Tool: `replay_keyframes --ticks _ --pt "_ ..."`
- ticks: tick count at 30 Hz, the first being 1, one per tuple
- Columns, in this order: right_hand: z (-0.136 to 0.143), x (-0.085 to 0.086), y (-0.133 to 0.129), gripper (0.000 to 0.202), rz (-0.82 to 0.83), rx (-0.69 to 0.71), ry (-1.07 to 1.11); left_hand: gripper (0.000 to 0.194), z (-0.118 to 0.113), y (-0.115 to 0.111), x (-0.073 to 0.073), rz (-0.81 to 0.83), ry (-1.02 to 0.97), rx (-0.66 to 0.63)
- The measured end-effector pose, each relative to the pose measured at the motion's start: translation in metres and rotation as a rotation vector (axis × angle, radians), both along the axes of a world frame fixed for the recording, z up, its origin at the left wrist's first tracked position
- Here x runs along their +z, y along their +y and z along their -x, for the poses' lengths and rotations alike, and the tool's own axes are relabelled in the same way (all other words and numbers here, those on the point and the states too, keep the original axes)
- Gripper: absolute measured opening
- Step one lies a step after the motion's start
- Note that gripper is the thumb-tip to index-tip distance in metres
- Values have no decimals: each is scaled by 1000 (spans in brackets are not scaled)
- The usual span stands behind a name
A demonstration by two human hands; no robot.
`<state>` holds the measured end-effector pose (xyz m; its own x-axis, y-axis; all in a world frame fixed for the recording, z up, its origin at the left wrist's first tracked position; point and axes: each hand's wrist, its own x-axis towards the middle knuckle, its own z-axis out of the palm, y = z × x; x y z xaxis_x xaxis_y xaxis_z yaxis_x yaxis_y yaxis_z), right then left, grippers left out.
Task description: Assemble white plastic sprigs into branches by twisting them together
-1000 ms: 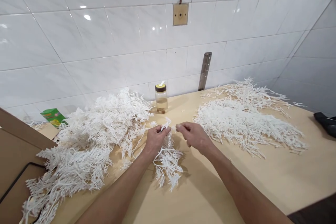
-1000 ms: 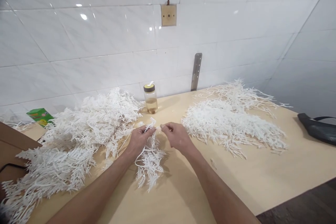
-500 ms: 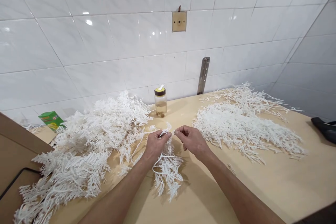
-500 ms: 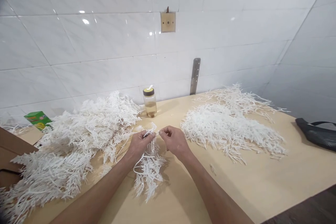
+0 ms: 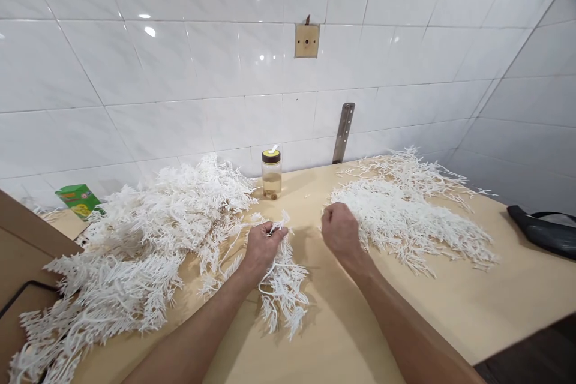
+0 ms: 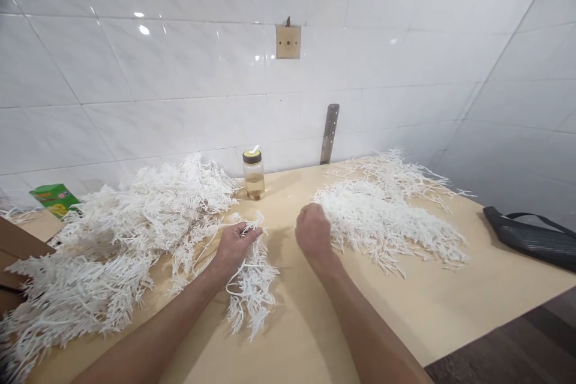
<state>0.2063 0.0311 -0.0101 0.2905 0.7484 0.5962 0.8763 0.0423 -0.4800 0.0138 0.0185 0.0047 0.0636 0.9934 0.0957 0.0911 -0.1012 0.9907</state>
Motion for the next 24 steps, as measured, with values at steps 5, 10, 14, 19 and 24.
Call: replay_keyframes --ticks 5,10,14,19,24 --pt "-30 16 -6 21 -82 -117 139 37 -1 4 -3 14 -64 1" --pt "13 29 -24 35 371 399 440 34 -2 4 -4 -93 -58 0" --pt "37 30 -27 32 476 488 574 31 -4 5 -5 -158 5 24" --pt "32 14 -17 20 465 503 720 29 -6 3 -6 -197 43 6" --pt "31 10 -17 17 457 570 821 29 -6 0 -2 -149 58 27"
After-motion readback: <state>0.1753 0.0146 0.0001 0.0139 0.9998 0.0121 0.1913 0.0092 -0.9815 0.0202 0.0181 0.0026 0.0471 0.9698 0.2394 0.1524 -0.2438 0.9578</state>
